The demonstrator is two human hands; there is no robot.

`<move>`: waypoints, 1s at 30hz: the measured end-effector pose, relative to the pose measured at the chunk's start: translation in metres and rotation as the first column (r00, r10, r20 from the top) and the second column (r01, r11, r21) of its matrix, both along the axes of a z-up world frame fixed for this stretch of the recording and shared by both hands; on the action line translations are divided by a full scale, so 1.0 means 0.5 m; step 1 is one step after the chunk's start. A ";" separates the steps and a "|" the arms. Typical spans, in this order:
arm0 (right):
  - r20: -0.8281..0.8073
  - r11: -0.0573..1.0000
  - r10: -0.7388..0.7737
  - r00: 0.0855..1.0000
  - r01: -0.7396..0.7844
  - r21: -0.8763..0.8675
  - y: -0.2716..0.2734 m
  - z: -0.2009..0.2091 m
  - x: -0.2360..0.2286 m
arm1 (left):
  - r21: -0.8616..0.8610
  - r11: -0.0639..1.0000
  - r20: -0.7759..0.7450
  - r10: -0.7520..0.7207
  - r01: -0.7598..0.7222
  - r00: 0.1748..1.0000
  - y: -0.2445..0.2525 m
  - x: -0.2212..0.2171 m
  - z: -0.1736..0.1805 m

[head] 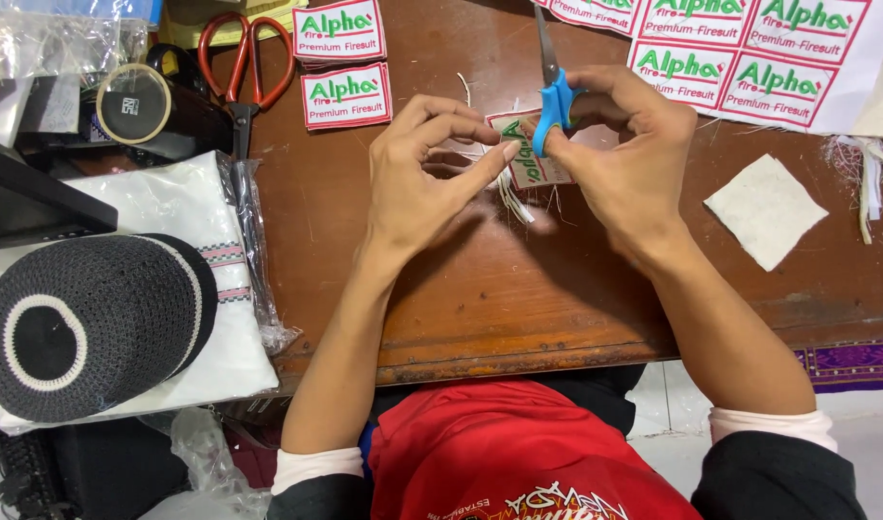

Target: Trimming excess threads from fabric labels using scissors at a workstation.

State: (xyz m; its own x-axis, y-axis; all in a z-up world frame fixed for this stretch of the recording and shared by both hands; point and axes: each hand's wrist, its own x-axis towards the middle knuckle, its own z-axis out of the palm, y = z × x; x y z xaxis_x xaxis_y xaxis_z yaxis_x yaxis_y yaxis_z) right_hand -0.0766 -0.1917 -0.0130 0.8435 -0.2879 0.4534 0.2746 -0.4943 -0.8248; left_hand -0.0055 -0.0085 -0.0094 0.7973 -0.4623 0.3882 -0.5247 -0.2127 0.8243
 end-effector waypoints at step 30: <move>-0.391 0.651 0.643 0.659 -0.201 0.732 0.021 0.074 -0.006 | -0.486 0.854 -0.630 -0.193 -0.188 0.752 0.023 0.050 -0.023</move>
